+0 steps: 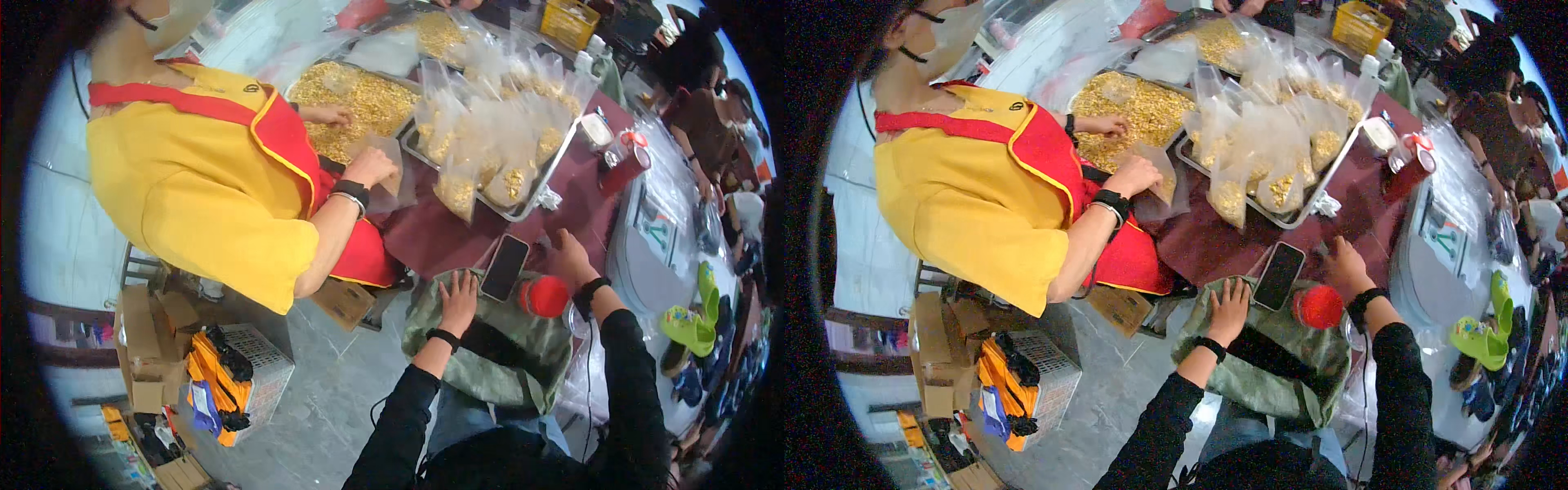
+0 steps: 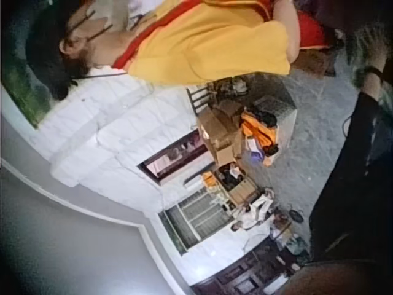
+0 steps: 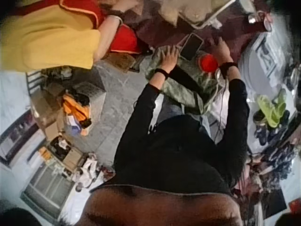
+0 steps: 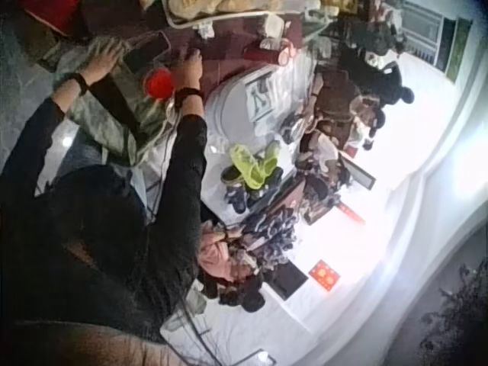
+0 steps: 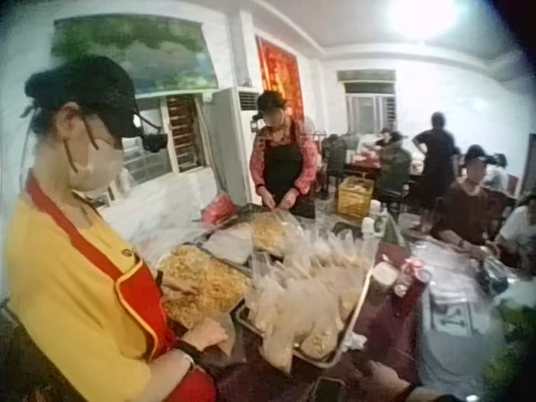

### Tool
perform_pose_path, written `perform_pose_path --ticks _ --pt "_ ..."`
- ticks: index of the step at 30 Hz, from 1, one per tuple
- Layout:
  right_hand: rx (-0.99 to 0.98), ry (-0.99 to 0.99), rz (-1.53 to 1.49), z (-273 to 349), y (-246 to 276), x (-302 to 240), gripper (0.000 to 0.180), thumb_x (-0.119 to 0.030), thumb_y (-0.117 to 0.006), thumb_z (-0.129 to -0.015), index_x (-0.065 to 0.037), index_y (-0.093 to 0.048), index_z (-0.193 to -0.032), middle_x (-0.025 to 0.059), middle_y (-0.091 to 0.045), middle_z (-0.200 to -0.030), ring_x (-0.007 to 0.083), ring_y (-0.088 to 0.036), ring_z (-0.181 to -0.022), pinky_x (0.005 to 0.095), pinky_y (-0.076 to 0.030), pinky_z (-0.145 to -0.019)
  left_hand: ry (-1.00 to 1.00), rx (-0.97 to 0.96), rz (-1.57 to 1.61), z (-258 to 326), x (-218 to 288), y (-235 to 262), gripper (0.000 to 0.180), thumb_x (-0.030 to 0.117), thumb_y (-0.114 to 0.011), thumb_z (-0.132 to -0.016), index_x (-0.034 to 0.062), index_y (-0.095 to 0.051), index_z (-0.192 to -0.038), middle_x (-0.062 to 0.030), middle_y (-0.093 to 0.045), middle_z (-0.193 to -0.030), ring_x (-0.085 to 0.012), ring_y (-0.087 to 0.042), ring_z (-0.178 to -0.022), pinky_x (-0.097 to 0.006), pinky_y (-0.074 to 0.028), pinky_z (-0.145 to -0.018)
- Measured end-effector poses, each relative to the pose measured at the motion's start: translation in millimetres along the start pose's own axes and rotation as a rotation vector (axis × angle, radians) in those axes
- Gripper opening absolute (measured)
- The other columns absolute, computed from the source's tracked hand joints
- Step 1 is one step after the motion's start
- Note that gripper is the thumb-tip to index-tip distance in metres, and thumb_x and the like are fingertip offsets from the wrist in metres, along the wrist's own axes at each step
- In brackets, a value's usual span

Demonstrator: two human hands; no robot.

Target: The recorder is packing individual shoes/clogs into plastic bags and placing them into a large collection sack in a busy manufacturing environment.

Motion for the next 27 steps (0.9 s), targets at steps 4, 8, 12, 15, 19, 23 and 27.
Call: perform_pose_path --ticks 4,8,12,15,19,23,27 --pt "0.052 0.071 -0.169 28.4 26.5 -2.4 0.032 -0.026 -0.057 -0.081 -0.005 -0.054 -0.105 0.0182 -0.058 -0.101 0.0356 -0.055 -0.095 0.0416 -0.045 -0.081 -0.002 -0.075 0.036 -3.0 -10.2 -3.8 0.048 0.012 -0.038 -0.09 0.0085 -0.028 -0.137 -0.0123 -0.018 -0.145 -0.0366 -0.016 -0.133 -0.063 -0.018 -0.1" --pt "0.139 0.136 -0.328 125.8 76.8 -43.6 0.021 -0.017 -0.058 -0.08 -0.003 -0.058 -0.096 0.0162 -0.06 -0.09 0.0323 -0.059 -0.083 0.0385 -0.047 -0.071 -0.075 0.006 -0.04 3.0 -14.0 -1.8 0.046 0.016 -0.035 -0.089 0.0082 -0.033 -0.134 -0.0114 -0.023 -0.144 -0.0355 -0.022 -0.131 -0.063 -0.021 -0.099" --pt "0.123 0.019 -0.285 205.4 86.3 0.8 0.02 -0.015 -0.058 -0.08 -0.003 -0.058 -0.096 0.0159 -0.059 -0.09 0.0289 -0.06 -0.079 0.038 -0.047 -0.069 -0.13 -0.116 -0.027 7.0 -6.5 -0.5 0.047 0.018 -0.036 -0.089 0.0085 -0.031 -0.135 -0.0114 -0.025 -0.143 -0.0353 -0.023 -0.131 -0.062 -0.024 -0.097" --pt "0.139 -0.109 -0.178 249.8 70.4 61.5 0.022 -0.018 -0.057 -0.08 -0.005 -0.057 -0.098 0.0163 -0.059 -0.088 0.0326 -0.058 -0.082 0.0401 -0.047 -0.072 -0.151 -0.036 -0.305 0.3 -0.5 7.2 0.033 0.017 -0.044 -0.081 0.0041 -0.056 -0.11 -0.0156 -0.054 -0.115 -0.0336 -0.049 -0.104 -0.054 -0.035 -0.085" --pt "0.178 -0.297 -0.213 310.5 70.7 119.1 0.021 -0.018 -0.055 -0.08 -0.004 -0.057 -0.096 0.0168 -0.062 -0.086 0.0344 -0.059 -0.08 0.0412 -0.047 -0.07 -0.369 0.185 -0.265 22.0 74.5 94.1 0.018 0.018 -0.05 -0.08 0.0061 -0.063 -0.079 -0.0102 -0.061 -0.079 -0.0281 -0.055 -0.081 -0.044 -0.038 -0.073" --pt "0.142 -0.461 -0.183 363.3 62.5 161.0 0.023 -0.02 -0.056 -0.079 -0.004 -0.057 -0.096 0.015 -0.063 -0.085 0.034 -0.059 -0.08 0.042 -0.047 -0.07 -0.514 0.234 0.053 53.8 154.9 126.0 0.014 0.02 -0.055 -0.081 0.0077 -0.059 -0.076 -0.0092 -0.057 -0.074 -0.0265 -0.054 -0.076 -0.039 -0.041 -0.066" --pt "0.125 -0.601 -0.166 409.2 53.6 199.8 0.029 -0.024 -0.059 -0.077 -0.005 -0.057 -0.1 0.0147 -0.063 -0.086 0.0331 -0.059 -0.084 0.0419 -0.047 -0.073 -1.014 0.116 0.405 111.6 250.1 112.1 0.012 0.015 -0.055 -0.08 0.0054 -0.058 -0.086 -0.0104 -0.056 -0.083 -0.0275 -0.053 -0.08 -0.04 -0.043 -0.073"
Point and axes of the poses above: each hand's wrist, its own z-axis away from the middle knuckle, its own y-axis out of the back of the hand, x = y × z, the point moved 10 cm from there along -z, towards the middle knuckle
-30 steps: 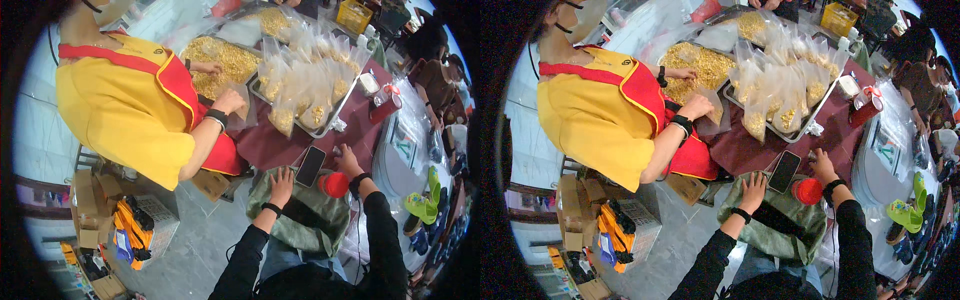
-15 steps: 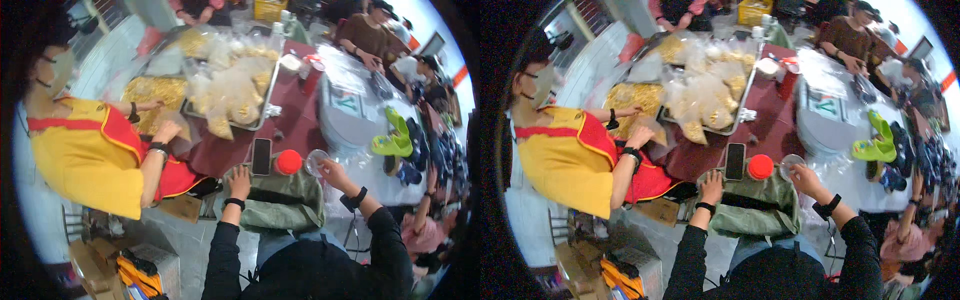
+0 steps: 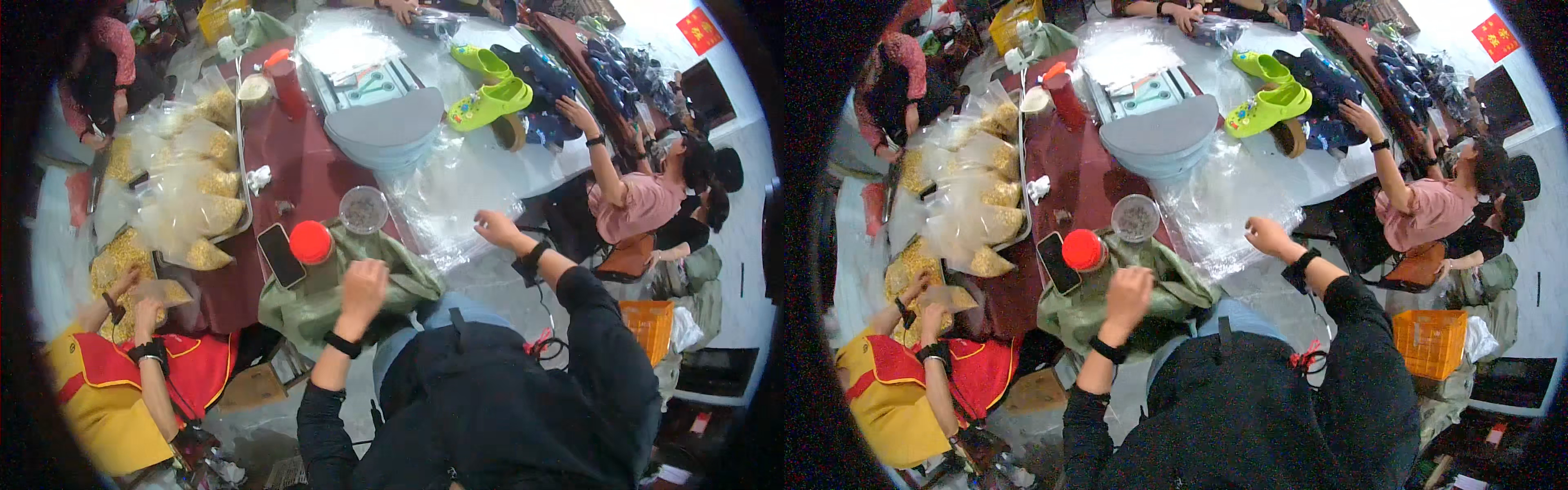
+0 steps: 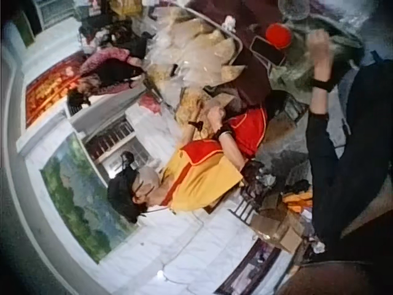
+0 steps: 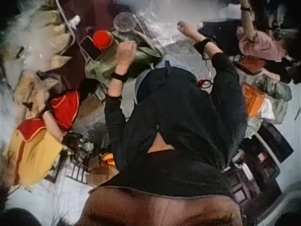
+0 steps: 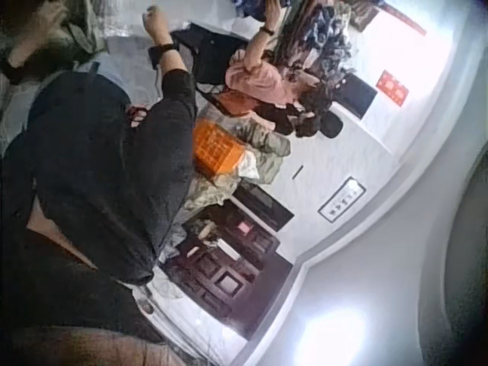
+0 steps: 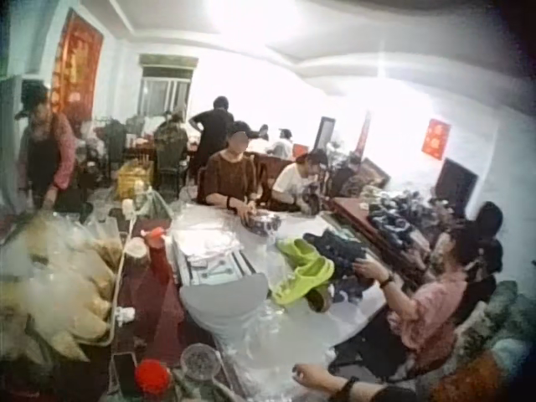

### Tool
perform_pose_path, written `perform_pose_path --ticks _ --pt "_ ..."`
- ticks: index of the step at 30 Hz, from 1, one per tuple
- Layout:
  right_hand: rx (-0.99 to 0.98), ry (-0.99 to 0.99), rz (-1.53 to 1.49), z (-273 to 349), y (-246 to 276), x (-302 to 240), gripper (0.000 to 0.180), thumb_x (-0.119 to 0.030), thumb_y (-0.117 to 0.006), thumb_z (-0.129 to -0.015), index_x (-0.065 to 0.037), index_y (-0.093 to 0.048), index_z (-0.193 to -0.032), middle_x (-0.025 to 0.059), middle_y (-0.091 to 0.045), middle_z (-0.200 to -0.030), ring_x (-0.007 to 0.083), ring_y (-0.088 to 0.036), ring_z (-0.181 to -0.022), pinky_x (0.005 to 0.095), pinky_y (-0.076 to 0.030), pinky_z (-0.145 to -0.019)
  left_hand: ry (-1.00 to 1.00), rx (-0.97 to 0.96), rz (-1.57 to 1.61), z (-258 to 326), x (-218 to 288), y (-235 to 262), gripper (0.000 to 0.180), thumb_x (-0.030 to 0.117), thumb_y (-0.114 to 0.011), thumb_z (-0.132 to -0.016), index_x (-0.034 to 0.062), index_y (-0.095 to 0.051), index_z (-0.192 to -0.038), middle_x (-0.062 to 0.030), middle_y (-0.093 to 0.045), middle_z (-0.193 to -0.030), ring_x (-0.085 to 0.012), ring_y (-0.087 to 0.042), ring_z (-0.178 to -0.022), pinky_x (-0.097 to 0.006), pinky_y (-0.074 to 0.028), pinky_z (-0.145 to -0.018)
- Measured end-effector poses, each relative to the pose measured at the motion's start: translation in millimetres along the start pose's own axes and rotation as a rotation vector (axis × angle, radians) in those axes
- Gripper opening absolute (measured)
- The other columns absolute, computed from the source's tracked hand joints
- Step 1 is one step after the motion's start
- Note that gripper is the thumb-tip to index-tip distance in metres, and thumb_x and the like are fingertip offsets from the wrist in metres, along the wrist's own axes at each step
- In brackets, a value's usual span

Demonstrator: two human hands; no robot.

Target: The recorder is packing individual shoes/clogs into plastic bags and placing them into a large collection sack in a busy manufacturing environment.

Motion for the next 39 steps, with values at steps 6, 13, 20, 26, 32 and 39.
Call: perform_pose_path --ticks 6,13,20,26,32,39 --pt "0.009 -0.077 0.095 -25.2 21.3 55.3 0.038 -0.026 -0.059 -0.078 -0.005 -0.052 -0.109 0.0154 -0.062 -0.093 0.034 -0.059 -0.09 0.042 -0.046 -0.077 -0.062 -0.208 0.19 -26.3 45.6 -105.5 0.033 0.014 -0.059 -0.079 0.0048 -0.055 -0.11 -0.0185 -0.05 -0.117 -0.0336 -0.048 -0.108 -0.039 -0.041 -0.091" --pt "0.399 0.002 0.434 -126.7 130.0 101.5 0.064 -0.029 -0.064 -0.072 -0.001 -0.039 -0.124 0.0168 -0.048 -0.123 0.0326 -0.046 -0.113 0.0401 -0.038 -0.095 -0.087 -0.349 -0.203 -63.8 49.9 -198.0 0.043 0.027 -0.054 -0.082 0.0191 -0.049 -0.125 -0.0162 -0.032 -0.138 -0.0343 -0.028 -0.128 -0.047 -0.022 -0.105" --pt "0.537 0.098 0.863 -216.3 183.5 92.2 0.04 -0.008 -0.047 -0.078 -0.006 -0.051 -0.118 0.0118 -0.047 -0.127 0.0261 -0.032 -0.128 0.0442 -0.015 -0.109 0.094 -0.442 -0.328 -42.8 19.5 -236.5 0.055 0.036 -0.058 -0.079 0.0145 -0.045 -0.128 -0.0115 -0.03 -0.14 -0.0324 -0.024 -0.13 -0.05 -0.02 -0.104" --pt "0.37 0.202 0.741 -250.2 168.8 113.4 0.011 -0.007 -0.051 -0.076 -0.01 -0.054 -0.086 0.0106 -0.06 -0.077 0.0281 -0.061 -0.074 0.0398 -0.048 -0.058 0.064 -0.45 -0.522 -60.3 38.2 -246.3 0.054 0.033 -0.057 -0.08 0.009 -0.045 -0.127 -0.0111 -0.03 -0.14 -0.0318 -0.026 -0.129 -0.049 -0.02 -0.105" --pt "0.43 0.152 0.546 -168.7 187.6 87.1 0.032 -0.009 -0.056 -0.076 -0.006 -0.051 -0.107 0.0115 -0.059 -0.094 0.0294 -0.057 -0.089 0.0411 -0.047 -0.07 -0.005 -0.382 -0.316 -54.3 50.4 -240.3 0.052 0.031 -0.054 -0.082 0.014 -0.042 -0.13 -0.0083 -0.029 -0.142 -0.0293 -0.027 -0.129 -0.047 -0.023 -0.105" --pt "-0.18 -0.097 -0.909 -8.5 120.8 99.4 0.046 -0.005 -0.06 -0.082 0.0 -0.042 -0.123 0.005 -0.055 -0.114 0.0151 -0.051 -0.103 0.0292 -0.039 -0.09 0.073 -0.294 -0.186 -70.7 37.5 -238.6 0.058 0.031 -0.06 -0.078 0.0067 -0.043 -0.127 -0.0072 -0.042 -0.133 -0.0262 -0.04 -0.12 -0.045 -0.032 -0.097"
Point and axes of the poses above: each hand's wrist, its own z-axis away from the middle knuckle, its own y-axis out of the back of the hand, x = y × z, the point moved 10 cm from there along -z, towards the middle knuckle
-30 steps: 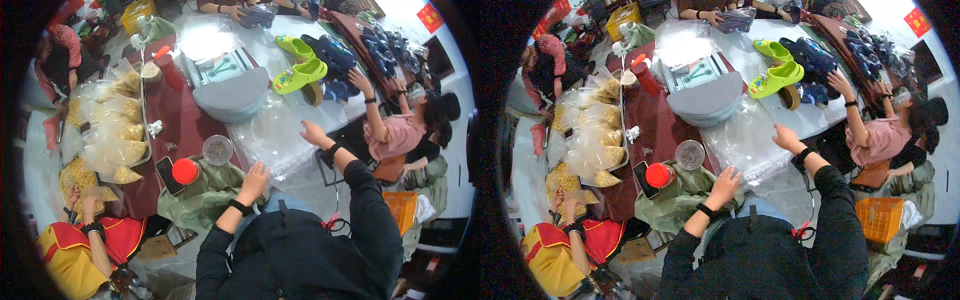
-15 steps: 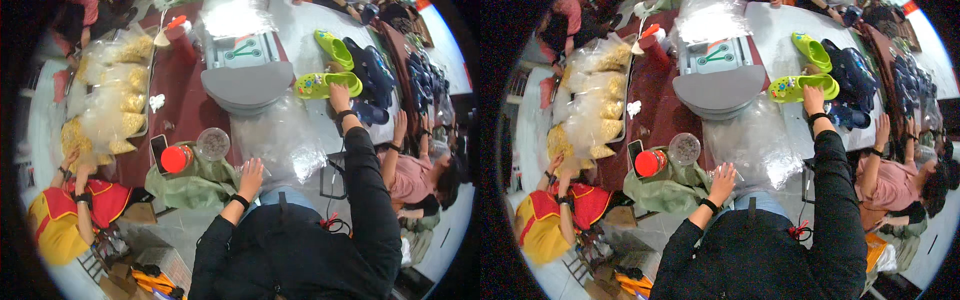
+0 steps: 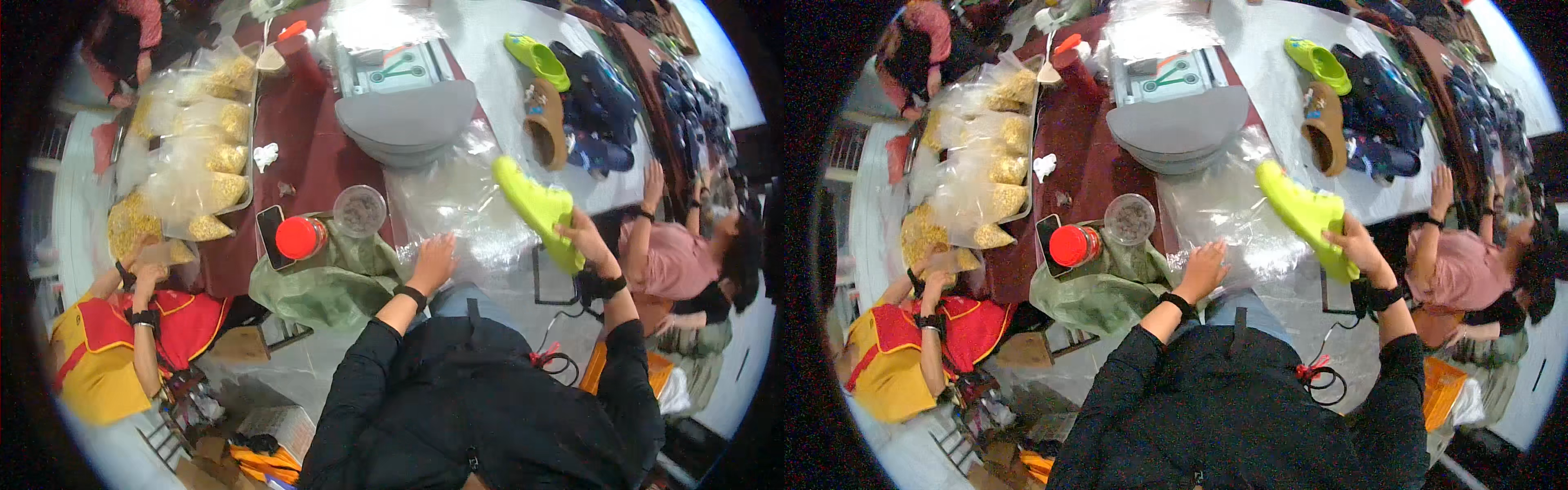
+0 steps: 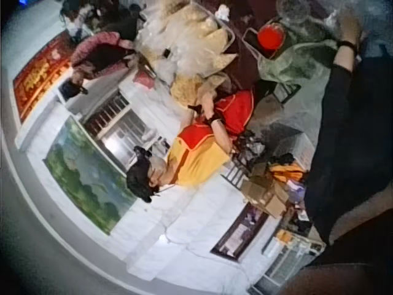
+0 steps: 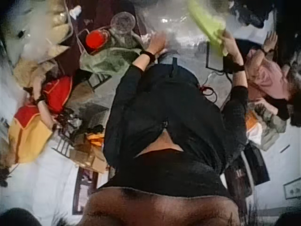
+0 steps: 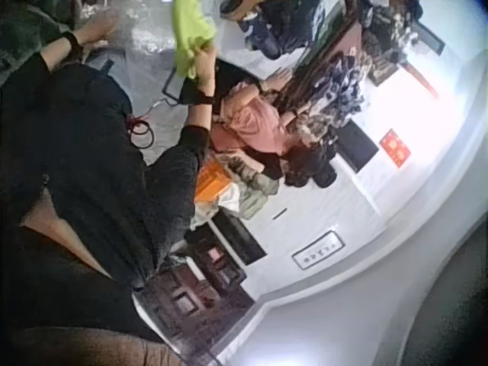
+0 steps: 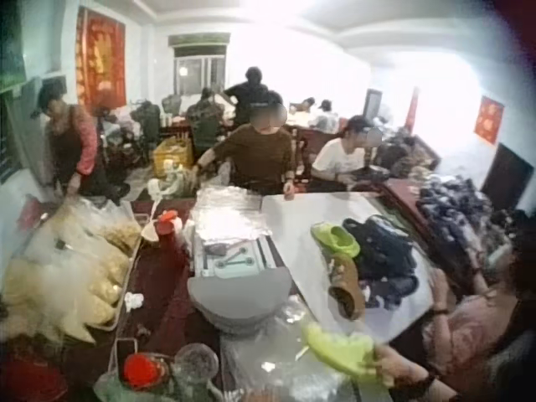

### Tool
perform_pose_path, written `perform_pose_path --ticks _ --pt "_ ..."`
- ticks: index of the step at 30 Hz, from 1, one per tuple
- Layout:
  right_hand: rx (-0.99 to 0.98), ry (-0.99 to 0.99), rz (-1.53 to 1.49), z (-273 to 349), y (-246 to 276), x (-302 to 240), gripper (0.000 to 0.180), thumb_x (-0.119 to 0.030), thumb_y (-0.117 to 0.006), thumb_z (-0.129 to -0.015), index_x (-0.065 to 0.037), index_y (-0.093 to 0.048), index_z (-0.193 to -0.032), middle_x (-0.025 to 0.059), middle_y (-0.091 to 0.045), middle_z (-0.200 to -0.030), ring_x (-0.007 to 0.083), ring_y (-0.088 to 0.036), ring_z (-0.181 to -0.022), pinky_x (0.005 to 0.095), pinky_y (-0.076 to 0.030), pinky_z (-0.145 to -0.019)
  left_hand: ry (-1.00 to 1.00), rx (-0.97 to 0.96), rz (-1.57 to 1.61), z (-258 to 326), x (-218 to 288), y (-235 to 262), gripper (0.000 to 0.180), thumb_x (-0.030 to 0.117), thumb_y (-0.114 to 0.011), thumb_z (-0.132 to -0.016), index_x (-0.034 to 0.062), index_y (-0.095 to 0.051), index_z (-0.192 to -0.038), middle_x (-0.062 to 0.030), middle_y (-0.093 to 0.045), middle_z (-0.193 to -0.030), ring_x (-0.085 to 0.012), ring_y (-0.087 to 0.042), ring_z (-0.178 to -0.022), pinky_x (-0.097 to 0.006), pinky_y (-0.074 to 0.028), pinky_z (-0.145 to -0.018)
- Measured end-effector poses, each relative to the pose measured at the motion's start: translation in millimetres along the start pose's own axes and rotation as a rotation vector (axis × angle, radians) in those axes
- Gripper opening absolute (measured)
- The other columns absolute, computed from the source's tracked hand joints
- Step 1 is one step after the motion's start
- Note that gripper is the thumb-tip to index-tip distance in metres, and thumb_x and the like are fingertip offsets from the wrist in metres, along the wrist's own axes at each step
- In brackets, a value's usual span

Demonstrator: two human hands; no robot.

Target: The recorder is packing individual shoes/clogs into plastic bags and placing them into a large collection sack in a busy manufacturing environment.

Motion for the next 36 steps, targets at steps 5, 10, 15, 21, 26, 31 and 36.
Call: perform_pose_path --ticks 5,10,15,21,26,31,36 --pt "-0.245 -0.244 -0.149 97.8 -82.1 73.6 0.045 -0.005 -0.057 -0.084 -0.001 -0.041 -0.126 0.0052 -0.054 -0.119 0.0155 -0.05 -0.108 0.0306 -0.038 -0.094 -0.06 0.222 0.26 -1.7 -1.2 58.9 0.056 0.009 -0.054 -0.074 0.0041 -0.041 -0.128 -0.0129 -0.049 -0.124 -0.0265 -0.049 -0.109 -0.039 -0.039 -0.088" --pt "-0.11 -0.267 -0.345 140.1 -145.2 104.9 0.042 -0.005 -0.054 -0.086 -0.001 -0.041 -0.126 0.0058 -0.054 -0.119 0.0153 -0.053 -0.105 0.0305 -0.042 -0.09 -0.113 0.159 0.361 -3.9 3.6 80.0 0.059 0.0 -0.044 -0.074 0.008 -0.038 -0.132 -0.0143 -0.046 -0.129 -0.0289 -0.047 -0.114 -0.042 -0.038 -0.091" --pt "0.058 -0.258 -0.569 114.7 -181.3 102.8 0.032 -0.005 -0.051 -0.087 0.001 -0.049 -0.119 0.0074 -0.059 -0.109 0.0172 -0.058 -0.093 0.0316 -0.047 -0.081 -0.127 0.243 0.118 2.6 8.9 67.9 0.056 0.005 -0.042 -0.08 0.0121 -0.034 -0.136 -0.0139 -0.04 -0.135 -0.0353 -0.039 -0.122 -0.05 -0.033 -0.096" --pt "0.199 -0.205 -0.506 71.4 -173.7 98.3 0.03 -0.005 -0.05 -0.087 0.0 -0.051 -0.117 0.0067 -0.06 -0.104 0.0171 -0.059 -0.087 0.0314 -0.048 -0.076 -0.063 0.095 0.142 1.0 11.4 66.0 0.057 0.007 -0.04 -0.082 0.0134 -0.03 -0.138 -0.0119 -0.032 -0.141 -0.0408 -0.031 -0.125 -0.053 -0.027 -0.1" --pt "0.161 -0.2 -0.653 29.5 -163.1 87.7 0.025 -0.005 -0.049 -0.087 0.002 -0.053 -0.111 0.0098 -0.062 -0.099 0.0202 -0.061 -0.083 0.0342 -0.05 -0.073 -0.136 0.152 0.101 -5.1 19.1 87.7 0.06 0.003 -0.041 -0.08 0.0156 -0.03 -0.138 -0.0087 -0.032 -0.141 -0.0437 -0.032 -0.124 -0.056 -0.027 -0.099" --pt "0.136 -0.178 -0.687 -3.5 -158.4 85.2 0.023 -0.005 -0.049 -0.088 0.004 -0.053 -0.109 0.0113 -0.062 -0.097 0.0208 -0.061 -0.08 0.0334 -0.05 -0.071 -0.117 0.13 0.088 -7.3 20.3 84.3 0.059 0.004 -0.041 -0.08 0.016 -0.032 -0.137 -0.0065 -0.034 -0.141 -0.0438 -0.032 -0.124 -0.058 -0.026 -0.099" --pt "0.125 -0.244 -0.81 -16.4 -151.6 108.3 0.023 -0.007 -0.05 -0.088 0.003 -0.053 -0.108 0.0119 -0.063 -0.094 0.0239 -0.062 -0.078 0.0359 -0.05 -0.07 -0.13 0.197 0.024 -7.7 25.5 92.6 0.053 0.01 -0.041 -0.084 0.0163 -0.034 -0.136 -0.004 -0.033 -0.141 -0.0423 -0.038 -0.12 -0.058 -0.031 -0.096"
Point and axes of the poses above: each hand's wrist, its own z-axis away from the middle knuckle, its own y-axis out of the back of the hand, x = y × z, the point moved 10 cm from there along -z, towards the middle knuckle
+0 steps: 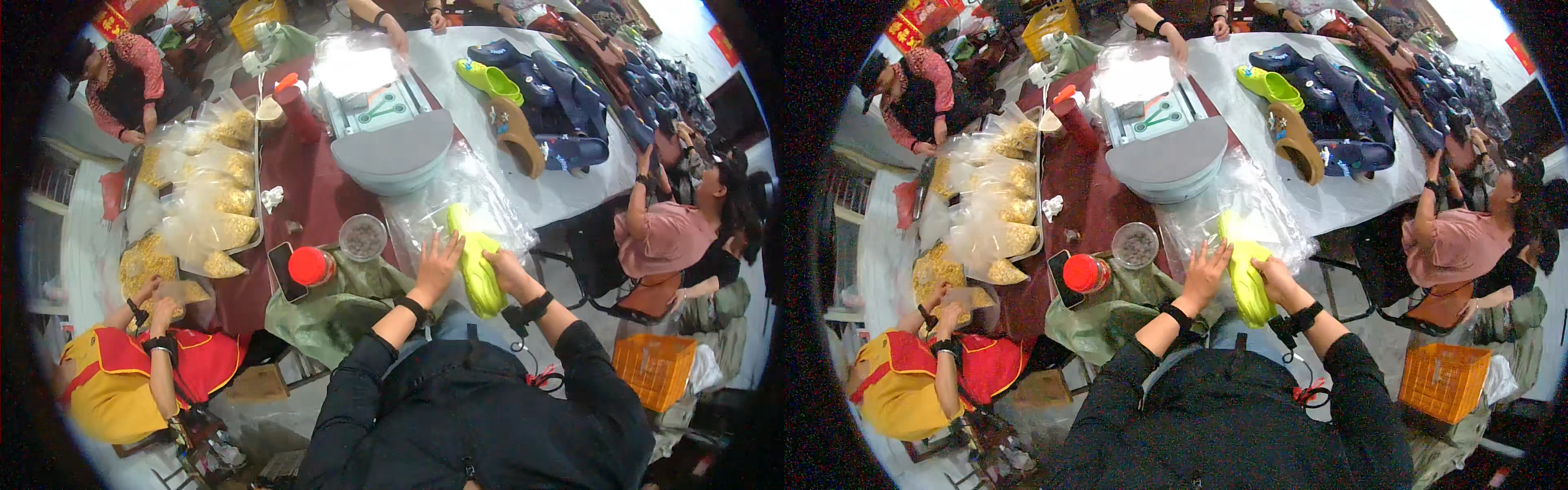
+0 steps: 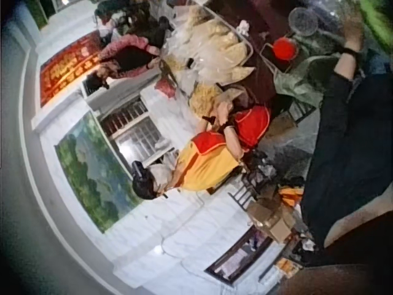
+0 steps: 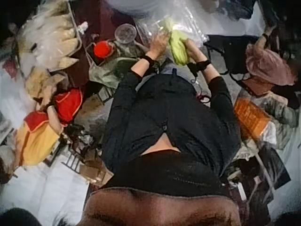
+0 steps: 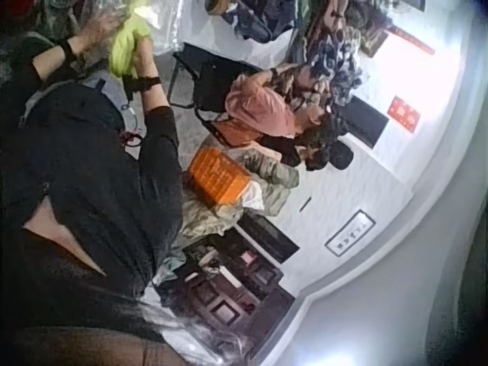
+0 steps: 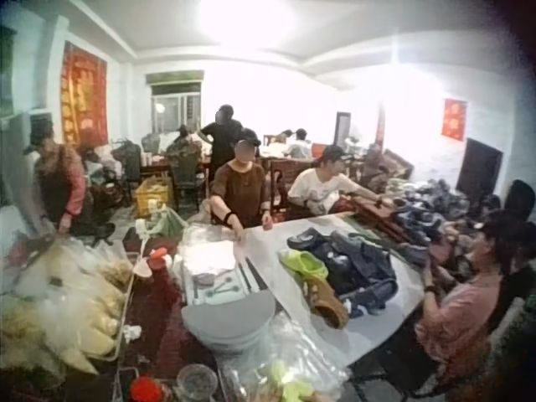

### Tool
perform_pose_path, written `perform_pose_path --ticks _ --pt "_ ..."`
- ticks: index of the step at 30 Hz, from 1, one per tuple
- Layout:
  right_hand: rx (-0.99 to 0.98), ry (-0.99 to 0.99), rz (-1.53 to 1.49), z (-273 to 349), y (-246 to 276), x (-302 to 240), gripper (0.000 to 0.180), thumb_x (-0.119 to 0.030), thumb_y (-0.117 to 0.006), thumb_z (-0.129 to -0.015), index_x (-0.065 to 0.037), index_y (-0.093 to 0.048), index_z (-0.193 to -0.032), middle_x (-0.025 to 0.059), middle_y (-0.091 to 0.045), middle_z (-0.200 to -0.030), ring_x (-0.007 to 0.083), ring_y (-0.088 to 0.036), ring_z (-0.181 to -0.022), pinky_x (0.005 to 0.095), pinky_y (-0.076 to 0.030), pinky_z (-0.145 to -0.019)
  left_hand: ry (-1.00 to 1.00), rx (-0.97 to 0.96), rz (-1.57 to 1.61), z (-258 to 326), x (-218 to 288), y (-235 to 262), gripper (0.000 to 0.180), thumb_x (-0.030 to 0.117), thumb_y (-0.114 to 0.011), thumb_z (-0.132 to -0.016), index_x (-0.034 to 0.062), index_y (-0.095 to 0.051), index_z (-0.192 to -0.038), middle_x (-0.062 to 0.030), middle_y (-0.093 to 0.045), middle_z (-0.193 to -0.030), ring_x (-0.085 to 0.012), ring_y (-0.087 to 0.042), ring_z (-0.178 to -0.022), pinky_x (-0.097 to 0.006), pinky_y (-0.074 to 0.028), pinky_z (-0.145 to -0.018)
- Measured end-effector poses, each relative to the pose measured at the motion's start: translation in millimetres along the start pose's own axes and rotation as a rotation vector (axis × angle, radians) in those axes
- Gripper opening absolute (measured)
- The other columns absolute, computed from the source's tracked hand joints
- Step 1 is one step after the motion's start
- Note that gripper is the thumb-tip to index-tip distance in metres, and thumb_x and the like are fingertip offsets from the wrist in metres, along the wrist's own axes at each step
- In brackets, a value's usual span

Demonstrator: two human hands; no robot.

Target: The recorder is packing individual shoes/clogs into plastic bags and placing them into a large collection sack in a busy manufacturing environment.

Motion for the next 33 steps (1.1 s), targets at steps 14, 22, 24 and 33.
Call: perform_pose_path --ticks 14,22,24,33 --pt "-0.054 0.196 0.15 -21.3 0.1 -24.0 0.036 -0.002 -0.047 -0.087 0.0 -0.043 -0.123 0.0112 -0.056 -0.113 0.0212 -0.057 -0.098 0.0343 -0.049 -0.081 0.027 0.029 0.04 8.2 0.3 -20.7 0.058 0.008 -0.043 -0.08 0.0144 -0.033 -0.137 -0.0029 -0.032 -0.142 -0.042 -0.037 -0.121 -0.058 -0.031 -0.096" --pt "-0.15 0.582 0.554 -88.2 13.9 -26.1 0.028 -0.008 -0.048 -0.088 -0.004 -0.048 -0.116 0.0097 -0.059 -0.106 0.0221 -0.06 -0.089 0.0356 -0.051 -0.074 -0.007 -0.039 0.054 -0.3 2.0 -10.5 0.061 0.007 -0.044 -0.079 0.0168 -0.03 -0.138 -0.0022 -0.033 -0.142 -0.043 -0.037 -0.121 -0.058 -0.033 -0.095" --pt "-0.251 0.576 0.305 -74.6 -17.8 -37.7 0.028 -0.013 -0.049 -0.09 -0.007 -0.048 -0.117 0.0086 -0.059 -0.106 0.022 -0.06 -0.09 0.0361 -0.051 -0.076 0.033 -0.034 0.066 1.6 -7.9 -5.9 0.061 0.006 -0.044 -0.079 0.0168 -0.031 -0.138 -0.0022 -0.033 -0.142 -0.043 -0.037 -0.121 -0.058 -0.032 -0.095" --pt "-0.132 0.166 -0.256 -73.2 -17.1 -33.6 0.035 -0.024 -0.055 -0.088 -0.008 -0.047 -0.119 0.0074 -0.059 -0.105 0.0218 -0.059 -0.093 0.037 -0.051 -0.077 0.038 -0.002 0.148 7.8 -10.2 -4.9 0.058 0.004 -0.044 -0.077 0.0165 -0.037 -0.134 -0.0018 -0.038 -0.138 -0.0393 -0.04 -0.119 -0.051 -0.035 -0.095"
Point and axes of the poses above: each hand's wrist, its own z-axis away from the middle knuckle, its own y-axis out of the back of the hand, x = y × z, the point moved 10 cm from there along -z, towards the middle knuckle
